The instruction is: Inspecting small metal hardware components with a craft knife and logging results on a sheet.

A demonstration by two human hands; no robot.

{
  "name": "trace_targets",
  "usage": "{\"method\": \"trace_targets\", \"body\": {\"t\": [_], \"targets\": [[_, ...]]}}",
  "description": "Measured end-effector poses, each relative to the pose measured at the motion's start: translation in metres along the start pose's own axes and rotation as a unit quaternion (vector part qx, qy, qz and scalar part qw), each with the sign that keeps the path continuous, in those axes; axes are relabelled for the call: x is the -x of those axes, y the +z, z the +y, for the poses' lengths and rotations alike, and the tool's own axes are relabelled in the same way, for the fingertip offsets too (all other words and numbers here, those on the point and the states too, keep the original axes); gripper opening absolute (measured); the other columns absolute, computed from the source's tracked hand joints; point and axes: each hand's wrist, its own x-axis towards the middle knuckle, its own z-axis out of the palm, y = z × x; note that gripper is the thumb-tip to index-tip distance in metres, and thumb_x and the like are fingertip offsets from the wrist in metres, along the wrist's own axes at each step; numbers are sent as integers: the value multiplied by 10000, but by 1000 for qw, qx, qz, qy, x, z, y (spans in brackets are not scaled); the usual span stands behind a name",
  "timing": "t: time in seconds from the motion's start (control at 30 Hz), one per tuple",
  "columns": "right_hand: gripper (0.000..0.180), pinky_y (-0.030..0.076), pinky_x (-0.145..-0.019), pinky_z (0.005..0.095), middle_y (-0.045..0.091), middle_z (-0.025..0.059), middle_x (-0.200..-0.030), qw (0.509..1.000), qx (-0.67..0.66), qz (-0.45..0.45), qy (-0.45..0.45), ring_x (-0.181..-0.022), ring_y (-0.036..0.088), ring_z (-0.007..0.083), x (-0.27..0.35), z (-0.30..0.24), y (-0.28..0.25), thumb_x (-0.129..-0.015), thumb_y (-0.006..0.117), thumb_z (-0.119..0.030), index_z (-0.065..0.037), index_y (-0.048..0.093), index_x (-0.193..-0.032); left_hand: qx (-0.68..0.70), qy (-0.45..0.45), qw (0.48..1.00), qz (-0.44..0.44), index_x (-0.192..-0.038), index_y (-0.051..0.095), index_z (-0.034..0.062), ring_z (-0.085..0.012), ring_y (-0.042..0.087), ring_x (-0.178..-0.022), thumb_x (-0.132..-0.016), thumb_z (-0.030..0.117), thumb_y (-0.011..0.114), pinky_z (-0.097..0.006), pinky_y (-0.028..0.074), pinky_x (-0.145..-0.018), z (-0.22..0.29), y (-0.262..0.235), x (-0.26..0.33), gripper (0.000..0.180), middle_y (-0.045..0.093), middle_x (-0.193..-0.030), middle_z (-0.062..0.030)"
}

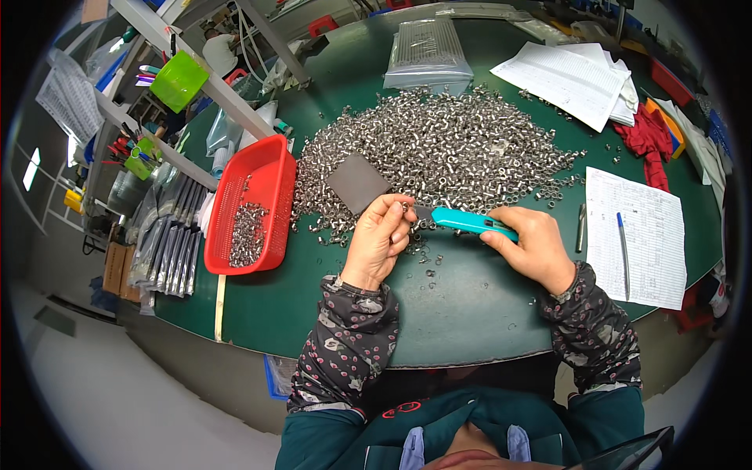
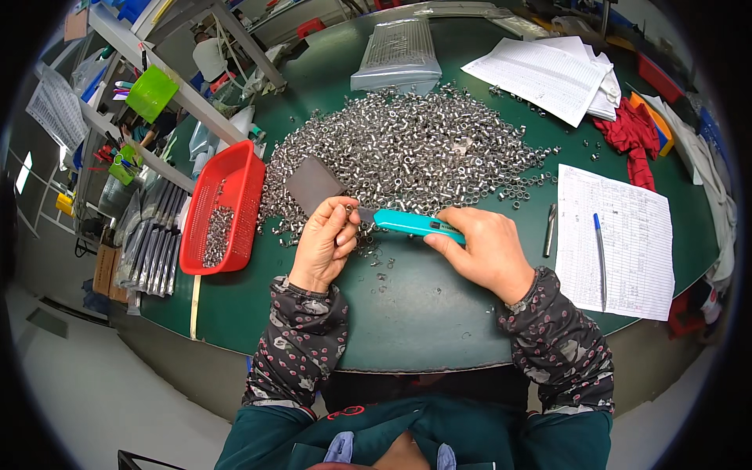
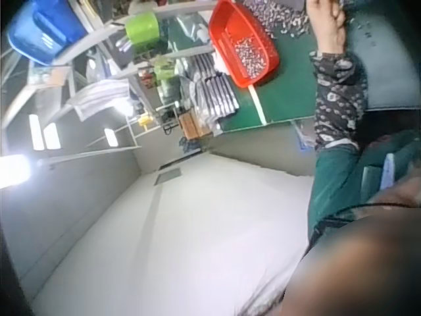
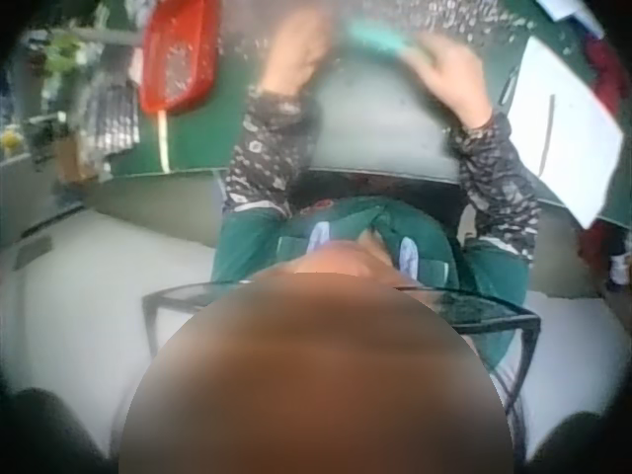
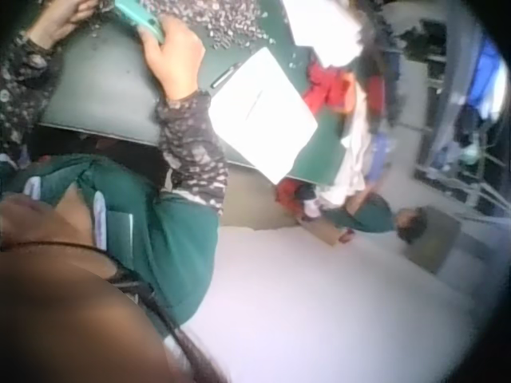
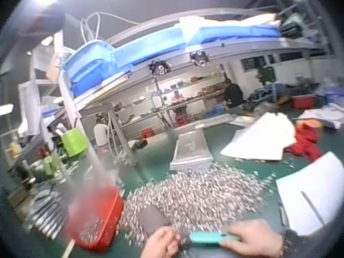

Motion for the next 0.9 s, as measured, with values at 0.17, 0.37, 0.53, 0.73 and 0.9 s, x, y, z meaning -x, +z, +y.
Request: {"method": "trace_targets", "body": {"t": [0.17,0.37,0.53,0.73,0.9], "targets": [[255,419,-531,383,572,119,-669,1000,-2,-8,-6,-603,555,298,1,0,-1,-744,589,-303,-57,596,-812,-5,-7,1000,9,-984,521,26,-12,344,-489,-877,124,472,-126,250,-363,0,3,0,153,526,-769,-28],[265,416,-532,384,576,128,-680,999,-19,-31,7,-602,551,304,0,0,-1,-748,585,-305,-50,600,-821,-12,-4,1000,9,-970,516,30,-14,345,-477,-851,103,517,-131,247,-359,-1,1,1,140,531,-744,-25],[270,414,-531,386,580,136,-680,997,-36,-54,35,-595,549,310,0,0,-5,-749,584,-304,-44,610,-815,-48,5,999,13,-944,530,26,-10,346,-466,-842,96,531,-134,241,-361,-2,3,1,124,546,-735,-36],[273,411,-523,389,565,126,-643,1000,17,-13,10,-586,546,297,2,-4,-2,-741,591,-303,-37,609,-800,-85,36,994,57,-925,548,2,-9,340,-458,-839,83,532,-139,230,-368,-4,7,2,119,552,-706,-36],[235,410,-491,346,525,80,-621,987,117,71,-81,-572,532,247,3,-10,-1,-702,645,-244,-62,593,-840,-50,32,997,52,-915,541,2,-12,340,-459,-845,82,519,-136,238,-369,-4,5,3,109,552,-722,-46]]}}
